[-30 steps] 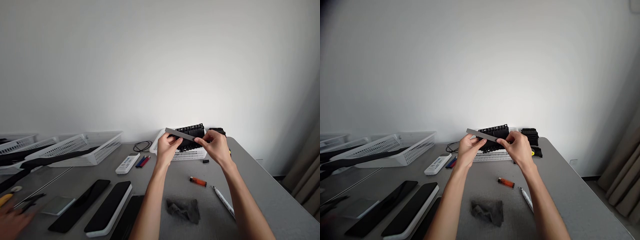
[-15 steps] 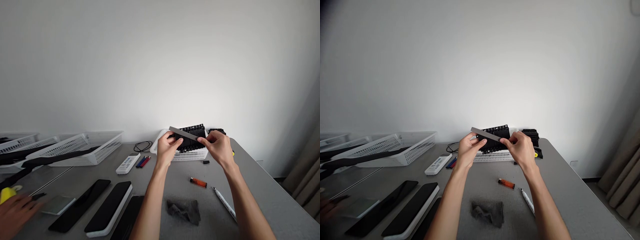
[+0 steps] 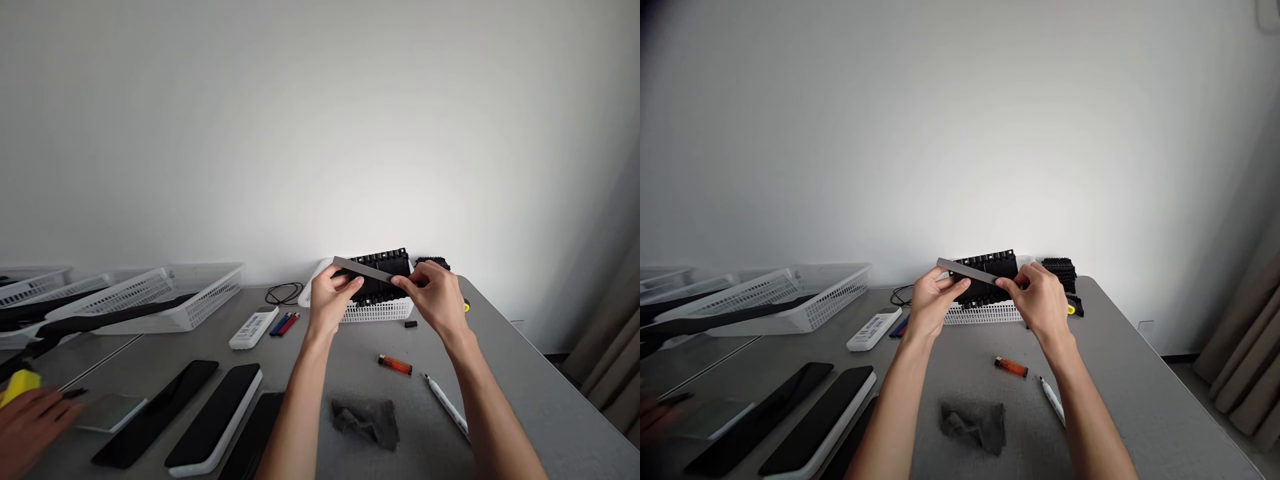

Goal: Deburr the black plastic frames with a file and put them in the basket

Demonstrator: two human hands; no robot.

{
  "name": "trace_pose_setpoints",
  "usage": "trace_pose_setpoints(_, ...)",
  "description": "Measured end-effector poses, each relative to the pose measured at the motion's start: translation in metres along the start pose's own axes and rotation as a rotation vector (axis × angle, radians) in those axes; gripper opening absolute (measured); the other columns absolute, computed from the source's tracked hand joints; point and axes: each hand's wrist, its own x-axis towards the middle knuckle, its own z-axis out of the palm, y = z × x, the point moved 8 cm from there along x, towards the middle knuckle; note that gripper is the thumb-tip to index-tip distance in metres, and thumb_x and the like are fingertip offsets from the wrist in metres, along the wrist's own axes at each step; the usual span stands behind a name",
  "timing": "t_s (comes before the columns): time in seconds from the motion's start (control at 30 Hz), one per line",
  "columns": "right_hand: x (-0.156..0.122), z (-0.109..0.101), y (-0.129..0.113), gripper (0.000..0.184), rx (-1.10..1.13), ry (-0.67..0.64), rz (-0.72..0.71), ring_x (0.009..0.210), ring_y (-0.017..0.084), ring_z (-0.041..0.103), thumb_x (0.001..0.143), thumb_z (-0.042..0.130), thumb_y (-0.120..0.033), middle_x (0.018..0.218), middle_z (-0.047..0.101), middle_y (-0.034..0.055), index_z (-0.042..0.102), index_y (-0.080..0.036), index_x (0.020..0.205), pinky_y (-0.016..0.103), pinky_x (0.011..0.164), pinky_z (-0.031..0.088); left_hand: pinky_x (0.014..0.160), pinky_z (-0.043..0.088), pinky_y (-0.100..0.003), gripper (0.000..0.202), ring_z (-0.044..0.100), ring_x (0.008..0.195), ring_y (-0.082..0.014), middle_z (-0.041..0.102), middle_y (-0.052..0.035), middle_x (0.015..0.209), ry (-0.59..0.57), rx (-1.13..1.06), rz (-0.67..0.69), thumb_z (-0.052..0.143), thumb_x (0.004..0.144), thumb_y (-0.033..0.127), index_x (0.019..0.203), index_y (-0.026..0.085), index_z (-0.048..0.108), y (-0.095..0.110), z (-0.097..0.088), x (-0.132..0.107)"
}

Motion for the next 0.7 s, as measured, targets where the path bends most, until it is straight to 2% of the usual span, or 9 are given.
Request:
trace_pose_setpoints(0.17,0.003,-0.007,0.015,0.044,0.015,0.032,0.055,0.052,0.012,0.045,0.080,0.066,-0.058,0.062,0.057,0.0006,0.053,-0.021,0.058,0.026,0.045,0.025,0.083,0.054,-0.033,0.057,0.072,0.077,-0.0206,0.076,-0.0080,0.080,0.021,-0.012,-0.021,0.087,0.054,0.031,0.103,0.013,0.066,-0.008,-0.003,0.003)
trace_pose_setpoints(0.37,0.000,-0.005,0.004,0.045,-0.002,0.015,0.018,0.052,0.012,0.045,0.080,0.068,-0.056,0.063,0.057,-0.0002,0.050,-0.021,0.058,0.026,0.047,0.027,0.084,0.053,-0.031,0.060,0.072,0.078,-0.0198,0.076,-0.0085,0.080,-0.020,-0.031,-0.017,0.088,0.053,0.033,0.105,0.012,0.065,-0.009,0.000,0.004)
trace_pose_setpoints(0.57,0.002,-0.017,0.016,0.048,0.000,0.080,0.055,0.052,0.012,0.043,0.082,0.064,-0.059,0.061,0.056,0.0008,0.049,-0.021,0.056,0.027,0.045,0.025,0.082,0.054,-0.032,0.059,0.072,0.077,-0.0198,0.076,-0.0079,0.079,0.012,-0.033,-0.028,0.088,0.053,0.031,0.104,0.012,0.065,-0.011,-0.003,0.004)
trace_pose_setpoints(0.7,0.002,-0.011,0.009,0.045,0.018,0.035,0.025,0.052,0.012,0.044,0.081,0.066,-0.057,0.063,0.057,0.0006,0.050,-0.021,0.058,0.027,0.046,0.026,0.085,0.053,-0.032,0.061,0.072,0.078,-0.0197,0.077,-0.0080,0.081,-0.001,-0.042,-0.032,0.089,0.052,0.032,0.105,0.013,0.066,-0.011,0.000,0.003)
